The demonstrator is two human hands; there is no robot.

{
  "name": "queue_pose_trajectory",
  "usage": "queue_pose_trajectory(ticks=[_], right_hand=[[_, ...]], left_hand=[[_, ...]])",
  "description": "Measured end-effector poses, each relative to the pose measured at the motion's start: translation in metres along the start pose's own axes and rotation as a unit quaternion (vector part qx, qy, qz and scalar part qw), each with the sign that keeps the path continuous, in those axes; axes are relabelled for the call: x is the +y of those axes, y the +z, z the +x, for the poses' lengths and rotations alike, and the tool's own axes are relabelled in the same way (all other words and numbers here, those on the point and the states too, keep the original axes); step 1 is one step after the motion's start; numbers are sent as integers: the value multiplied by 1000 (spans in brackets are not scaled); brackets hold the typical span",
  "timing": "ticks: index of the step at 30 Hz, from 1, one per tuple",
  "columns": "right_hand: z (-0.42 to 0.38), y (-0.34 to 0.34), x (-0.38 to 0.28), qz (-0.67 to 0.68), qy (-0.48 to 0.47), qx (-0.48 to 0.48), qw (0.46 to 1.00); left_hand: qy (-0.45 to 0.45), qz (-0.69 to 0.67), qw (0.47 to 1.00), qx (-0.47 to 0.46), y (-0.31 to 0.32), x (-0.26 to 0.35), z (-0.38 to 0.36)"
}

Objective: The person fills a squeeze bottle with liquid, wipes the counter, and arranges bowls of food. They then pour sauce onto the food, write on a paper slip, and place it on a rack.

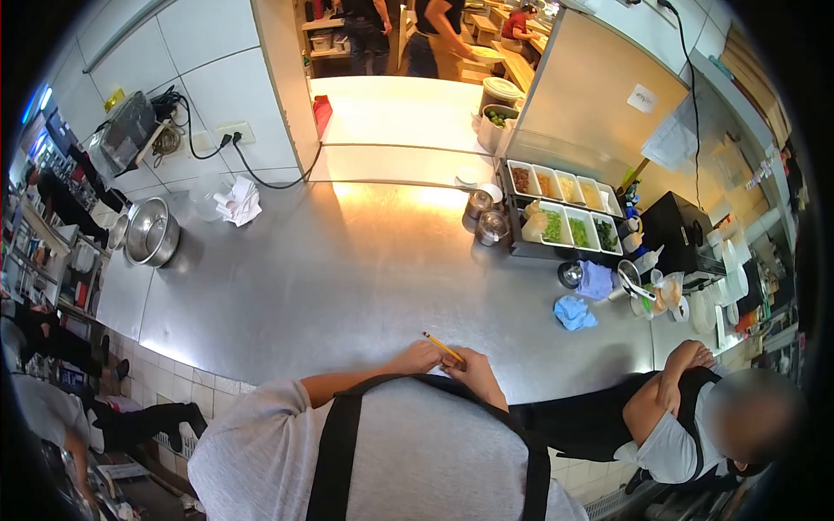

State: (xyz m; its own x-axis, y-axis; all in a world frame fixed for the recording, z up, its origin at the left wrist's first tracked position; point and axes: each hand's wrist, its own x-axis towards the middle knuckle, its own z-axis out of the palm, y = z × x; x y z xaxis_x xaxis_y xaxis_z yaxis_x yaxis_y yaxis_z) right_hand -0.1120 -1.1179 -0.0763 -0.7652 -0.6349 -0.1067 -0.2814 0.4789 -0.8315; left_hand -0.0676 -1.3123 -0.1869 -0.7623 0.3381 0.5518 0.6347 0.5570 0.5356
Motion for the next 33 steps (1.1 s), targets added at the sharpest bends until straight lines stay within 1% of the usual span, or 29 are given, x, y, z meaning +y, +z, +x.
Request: queue_pose_trajectory(ticks=[1, 3, 4, 6, 7, 8, 9, 10, 12, 13, 14, 17, 18, 20, 21, 23, 25, 27, 30, 31, 33], right_hand=[[-1, 3, 4, 28, 28, -14, 999], [-2, 3, 7, 25, 40, -16, 999], [-3, 2, 8, 25, 47, -16, 998], [2, -10, 10, -2, 60, -75, 995], [4, -20, 13, -16, 67, -105, 992], [6, -29, 26, -34, 50, -109, 992], [9, -39, 27, -42, 69, -79, 994], [16, -51, 27, -50, 87, -50, 994], [31, -75, 25, -120, 114, 78, 983], [36, -84, 18, -135, 37, 194, 971], [39, -94, 3, -146, -40, 306, 940], [48, -111, -20, -132, -70, 416, 897], [48, -109, -20, -120, -71, 414, 900], [47, -97, -19, -96, -73, 407, 905], [46, -85, -11, -70, -74, 381, 919], [41, -54, 6, -17, -76, 322, 943], [28, -33, -9, -23, -62, 239, 969], [19, -4, 1, 85, -68, 175, 979], [15, 22, 6, 226, -32, 76, 971], [16, 18, 8, 200, 9, 13, 980], [31, 4, -35, 26, -10, -29, 999]], left_hand=[[16, -10, 1000, -8, 1, -1, -1], [51, -28, 998, -26, -4, 0, 1], [31, -17, 999, -30, -6, 1, 2], [-7, 6, 999, -41, -14, 8, 7], [-11, 8, 1000, 2, -18, 14, 11], [-14, 9, 999, 46, -21, 20, 17], [-17, 11, 996, 91, -23, 22, 19], [-31, -1, 996, 81, -24, 22, 19], [-62, -25, 996, 59, -23, 19, 17], [-60, -20, 996, 58, -23, 18, 16], [-57, -16, 997, 56, -23, 17, 16], [-57, 9, 998, 37, -19, 12, 13], [-58, 19, 998, 28, -17, 10, 11], [-62, 14, 997, 40, -13, 9, 10], [-65, 11, 997, 48, -12, 10, 11], [-85, 7, 996, 21, -15, 9, 10], [-95, 3, 995, 10, -17, 12, 9], [-87, -1, 996, 14, -20, 14, 12], [-104, 1, 994, -17, -22, 16, 14], [-127, -15, 991, -51, -19, 12, 9], [-123, -11, 992, -36, -18, 16, 9]])
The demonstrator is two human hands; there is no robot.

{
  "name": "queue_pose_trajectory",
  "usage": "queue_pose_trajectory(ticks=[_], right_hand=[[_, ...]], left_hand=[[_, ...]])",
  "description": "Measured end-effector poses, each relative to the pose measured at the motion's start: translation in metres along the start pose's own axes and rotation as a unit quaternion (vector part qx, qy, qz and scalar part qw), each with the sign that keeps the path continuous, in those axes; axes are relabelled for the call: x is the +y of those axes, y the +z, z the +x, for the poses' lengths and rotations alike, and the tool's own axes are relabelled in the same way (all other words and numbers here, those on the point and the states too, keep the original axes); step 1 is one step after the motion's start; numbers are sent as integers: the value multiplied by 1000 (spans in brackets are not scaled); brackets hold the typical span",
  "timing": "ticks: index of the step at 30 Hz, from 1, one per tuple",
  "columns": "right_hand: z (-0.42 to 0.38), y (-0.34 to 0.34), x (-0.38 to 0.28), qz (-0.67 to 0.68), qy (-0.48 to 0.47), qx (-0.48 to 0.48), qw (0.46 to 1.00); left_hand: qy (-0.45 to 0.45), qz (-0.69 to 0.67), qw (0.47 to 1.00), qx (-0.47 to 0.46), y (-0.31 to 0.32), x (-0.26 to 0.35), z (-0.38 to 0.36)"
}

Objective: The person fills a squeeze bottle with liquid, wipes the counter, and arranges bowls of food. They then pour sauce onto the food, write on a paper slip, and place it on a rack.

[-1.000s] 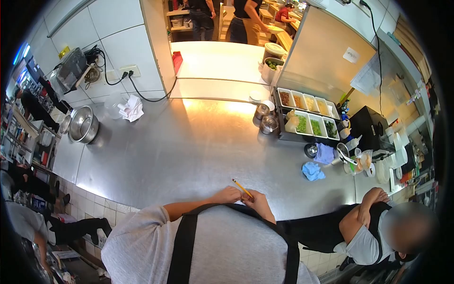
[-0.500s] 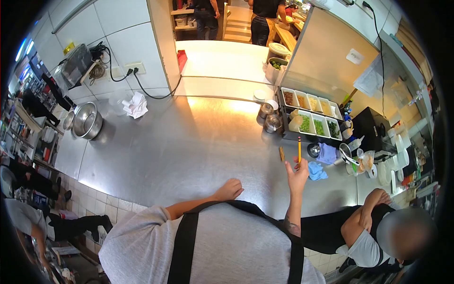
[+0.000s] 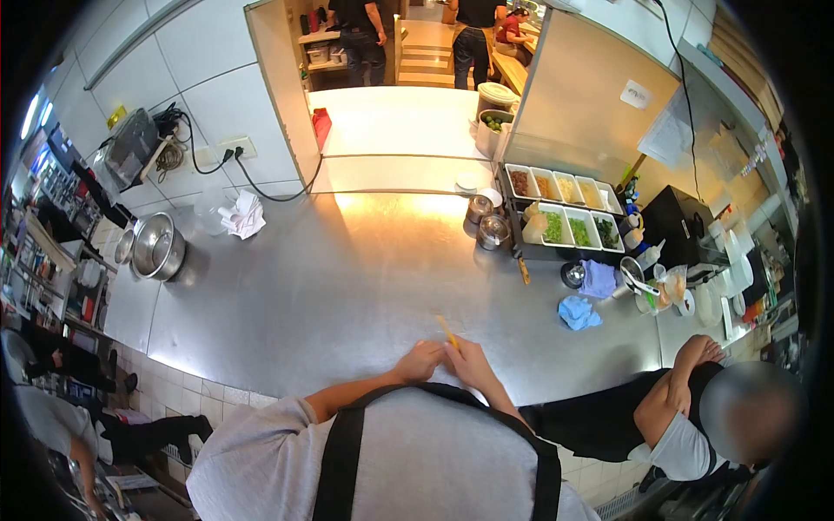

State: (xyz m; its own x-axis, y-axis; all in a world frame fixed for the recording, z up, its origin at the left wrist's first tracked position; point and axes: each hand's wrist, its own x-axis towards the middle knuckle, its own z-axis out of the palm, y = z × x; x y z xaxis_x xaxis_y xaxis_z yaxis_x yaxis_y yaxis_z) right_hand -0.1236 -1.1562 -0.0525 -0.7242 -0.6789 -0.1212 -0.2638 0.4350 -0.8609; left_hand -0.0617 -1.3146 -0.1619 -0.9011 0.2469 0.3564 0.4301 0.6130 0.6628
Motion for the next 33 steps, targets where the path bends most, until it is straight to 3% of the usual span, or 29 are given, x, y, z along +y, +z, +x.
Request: queue_pose_trajectory(ticks=[3, 5, 7, 10, 13, 16, 19, 21, 22, 23, 26, 28, 32, 33], right_hand=[[22, -15, -66, -192, -63, -115, 973], [36, 3, -83, -170, -167, -84, 968], [32, -6, -145, -90, -267, -85, 956], [17, -20, -197, 74, -265, -124, 953], [16, -21, -180, 106, -229, -91, 963], [17, -6, -118, 152, -172, -56, 972], [2, -2, -72, 93, -89, -47, 991], [3, 19, -35, 306, -166, 38, 937], [2, 24, -26, 406, -200, 81, 888], [-2, 21, -22, 384, -152, 88, 906], [-14, 4, -18, 325, -24, 98, 940], [-14, 5, -18, 240, -44, 104, 964], [-14, 2, -31, 101, -5, 96, 990], [-12, 3, -27, 68, -45, 123, 989]], left_hand=[[-16, 12, 1000, 7, 18, -11, -11], [-21, 22, 1000, 7, 29, -26, -17], [-15, 9, 1000, 8, 22, -24, -15], [3, -29, 1000, 9, 12, -14, -12], [11, -72, 997, 14, 7, -12, -9], [31, -203, 976, 77, 13, -8, -5], [124, -509, 817, 239, 27, 10, 15], [86, -497, 832, 232, 23, 18, 21], [-17, -303, 944, 128, 6, 19, 15], [-63, -66, 996, -9, -11, 19, 10], [-13, -5, 998, -64, -20, 24, 11], [20, 14, 997, -69, -25, 28, 13], [-22, -3, 997, -70, -20, 23, 11], [-35, -3, 996, -79, -22, 25, 12]])
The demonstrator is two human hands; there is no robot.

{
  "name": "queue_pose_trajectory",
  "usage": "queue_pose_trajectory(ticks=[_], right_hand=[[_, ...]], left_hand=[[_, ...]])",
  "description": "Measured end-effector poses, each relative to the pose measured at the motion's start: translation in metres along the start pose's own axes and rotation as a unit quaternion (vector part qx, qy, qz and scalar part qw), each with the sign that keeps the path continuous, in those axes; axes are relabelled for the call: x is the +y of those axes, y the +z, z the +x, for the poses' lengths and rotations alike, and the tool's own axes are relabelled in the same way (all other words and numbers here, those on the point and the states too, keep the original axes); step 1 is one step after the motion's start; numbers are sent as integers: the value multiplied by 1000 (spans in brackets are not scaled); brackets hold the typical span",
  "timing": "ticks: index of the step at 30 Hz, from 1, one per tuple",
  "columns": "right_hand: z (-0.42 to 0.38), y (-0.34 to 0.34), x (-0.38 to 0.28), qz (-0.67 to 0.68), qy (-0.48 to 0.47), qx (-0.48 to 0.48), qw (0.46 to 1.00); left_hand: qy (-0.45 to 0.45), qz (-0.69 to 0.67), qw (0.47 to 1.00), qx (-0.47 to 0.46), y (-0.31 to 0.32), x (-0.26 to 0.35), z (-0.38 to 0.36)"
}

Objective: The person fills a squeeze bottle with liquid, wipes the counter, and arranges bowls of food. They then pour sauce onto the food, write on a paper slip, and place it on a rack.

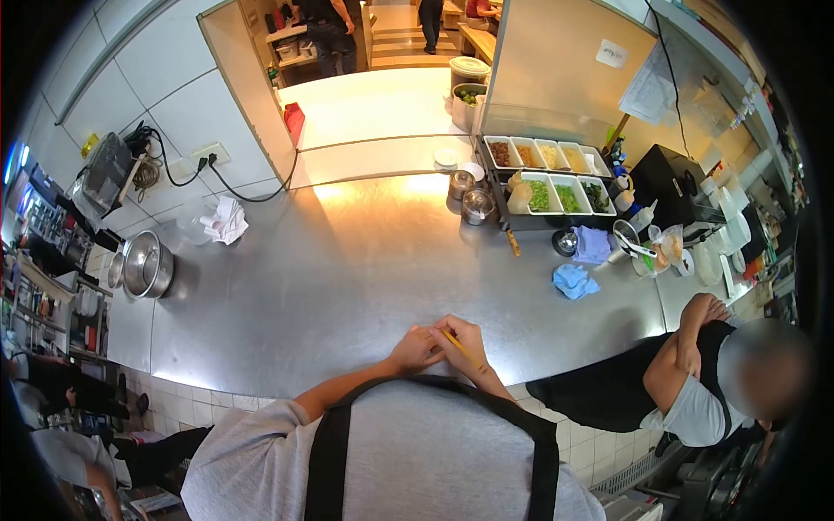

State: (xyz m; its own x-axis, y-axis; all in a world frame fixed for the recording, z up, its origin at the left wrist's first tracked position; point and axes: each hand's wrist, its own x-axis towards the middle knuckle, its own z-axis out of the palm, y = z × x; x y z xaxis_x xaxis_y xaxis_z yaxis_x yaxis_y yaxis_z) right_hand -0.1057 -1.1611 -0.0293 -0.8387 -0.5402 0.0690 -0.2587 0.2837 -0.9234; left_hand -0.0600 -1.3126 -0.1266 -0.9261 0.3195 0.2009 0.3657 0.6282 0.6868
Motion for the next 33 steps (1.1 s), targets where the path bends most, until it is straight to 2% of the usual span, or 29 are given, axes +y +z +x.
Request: queue_pose_trajectory(ticks=[2, 3, 5, 11, 14, 17, 20, 23, 26, 29, 33], right_hand=[[3, 0, 14, -58, -92, 43, 993], [3, 0, 18, -57, -92, 47, 993], [2, -1, 23, -56, -89, 54, 993], [-5, -9, 15, -93, 8, -56, 994], [-4, -4, 35, -114, -43, 20, 992], [-2, -3, 38, -84, -34, 62, 994], [-2, -4, 35, -56, -22, 54, 997], [-3, -4, 28, -86, 18, 57, 994], [1, -5, 22, -152, -87, 109, 979], [2, -11, 6, -148, -73, 77, 983], [0, -10, 12, -190, -129, 58, 972]], left_hand=[[-2, 8, 1000, 4, 3, -3, 0], [9, 16, 1000, 16, 8, -10, -2], [25, 23, 999, 42, 14, -15, -4], [10, 22, 997, 73, 11, -8, -2], [27, 28, 997, 71, 10, -9, -3], [35, 31, 997, 63, 12, -13, -3], [31, 44, 997, 59, 13, -13, -2], [31, 44, 997, 57, 12, -12, -2], [19, 16, 998, 54, 11, -12, -3], [2, -24, 999, 48, 6, -8, -2], [11, -46, 998, 31, -6, 3, -2]])
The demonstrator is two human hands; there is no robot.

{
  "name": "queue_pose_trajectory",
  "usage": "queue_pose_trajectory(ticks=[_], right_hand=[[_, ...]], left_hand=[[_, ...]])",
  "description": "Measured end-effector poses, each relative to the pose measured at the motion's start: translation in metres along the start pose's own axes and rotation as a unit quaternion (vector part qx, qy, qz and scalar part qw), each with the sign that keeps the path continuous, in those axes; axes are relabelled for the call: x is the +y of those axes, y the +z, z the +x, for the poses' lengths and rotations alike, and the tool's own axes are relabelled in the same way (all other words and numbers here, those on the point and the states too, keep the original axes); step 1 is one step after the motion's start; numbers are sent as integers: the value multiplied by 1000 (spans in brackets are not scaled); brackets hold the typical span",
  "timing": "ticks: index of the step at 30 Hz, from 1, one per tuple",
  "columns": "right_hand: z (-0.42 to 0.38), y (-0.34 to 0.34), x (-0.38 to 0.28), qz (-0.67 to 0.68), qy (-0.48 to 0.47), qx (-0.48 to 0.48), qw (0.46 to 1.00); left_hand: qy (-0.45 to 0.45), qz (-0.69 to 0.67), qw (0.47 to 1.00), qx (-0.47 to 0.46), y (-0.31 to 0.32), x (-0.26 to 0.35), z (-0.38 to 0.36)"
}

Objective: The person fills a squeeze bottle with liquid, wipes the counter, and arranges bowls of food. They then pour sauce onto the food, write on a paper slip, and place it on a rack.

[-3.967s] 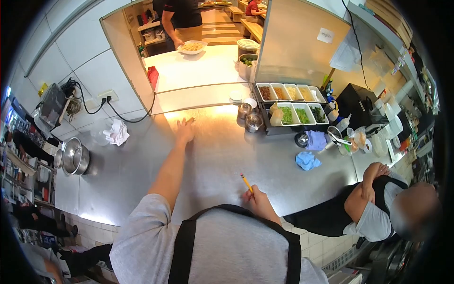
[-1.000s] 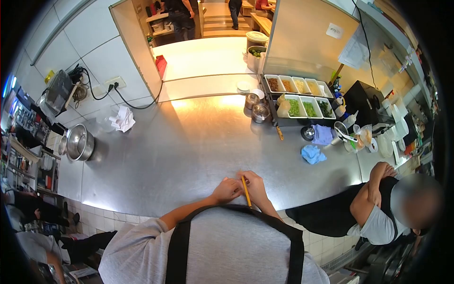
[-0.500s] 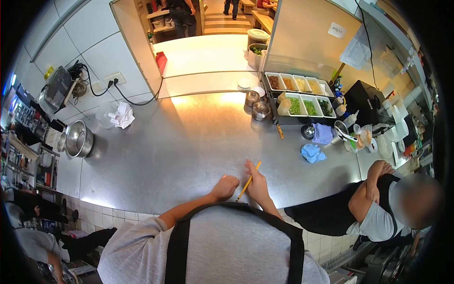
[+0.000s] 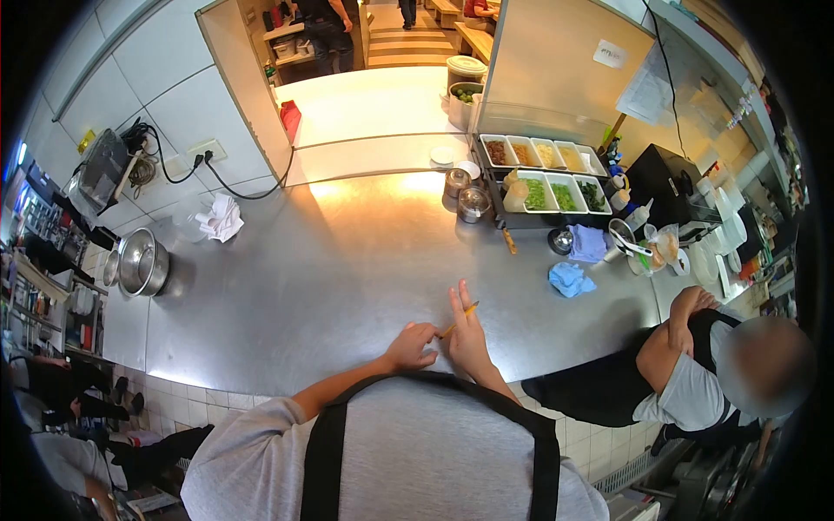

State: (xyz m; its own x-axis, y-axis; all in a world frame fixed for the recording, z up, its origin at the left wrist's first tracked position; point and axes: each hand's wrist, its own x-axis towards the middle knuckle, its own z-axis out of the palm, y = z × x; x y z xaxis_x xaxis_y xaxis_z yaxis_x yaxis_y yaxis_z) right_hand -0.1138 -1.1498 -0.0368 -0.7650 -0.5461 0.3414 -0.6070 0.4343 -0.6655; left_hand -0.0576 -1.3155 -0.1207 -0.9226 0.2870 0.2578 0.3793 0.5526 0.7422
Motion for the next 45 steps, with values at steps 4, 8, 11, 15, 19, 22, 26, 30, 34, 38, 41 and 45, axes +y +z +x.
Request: queue_pose_trajectory(ticks=[4, 8, 11, 15, 19, 22, 26, 30, 34, 38, 41, 45], right_hand=[[-5, 6, -2, 40, -19, -40, 998], [-4, 13, -3, 44, -73, -53, 995], [0, 8, -7, 67, -45, -82, 993], [0, -7, 16, 10, 60, -24, 998], [-15, -26, 51, -102, 149, -49, 982], [-30, -37, 71, -140, 261, -78, 952], [-20, -45, 78, -166, 322, -57, 930], [26, -24, 36, -176, 195, -95, 960], [79, -11, -74, -64, 97, -176, 977], [85, -19, -108, 6, 87, -243, 966], [67, -10, -73, -10, 150, -300, 942], [29, -7, -26, -59, 165, -232, 957]], left_hand=[[7, 36, 999, -19, -3, 2, 1], [22, 39, 999, 15, 16, -15, -1], [7, 44, 999, 19, 18, -20, -4], [-9, 92, 996, -11, 16, -21, -4], [20, 86, 996, 24, 22, -22, -4], [-17, 58, 998, 8, 14, -13, -1], [13, 72, 997, 31, 15, -16, -3], [4, 89, 996, 16, 17, -12, 1], [72, -1, 991, 112, 27, -23, 3], [-78, -7, 975, 210, 24, 35, 8], [-19, 17, 992, 127, 21, -1, 1], [-1, 32, 999, 39, 12, -6, 2]])
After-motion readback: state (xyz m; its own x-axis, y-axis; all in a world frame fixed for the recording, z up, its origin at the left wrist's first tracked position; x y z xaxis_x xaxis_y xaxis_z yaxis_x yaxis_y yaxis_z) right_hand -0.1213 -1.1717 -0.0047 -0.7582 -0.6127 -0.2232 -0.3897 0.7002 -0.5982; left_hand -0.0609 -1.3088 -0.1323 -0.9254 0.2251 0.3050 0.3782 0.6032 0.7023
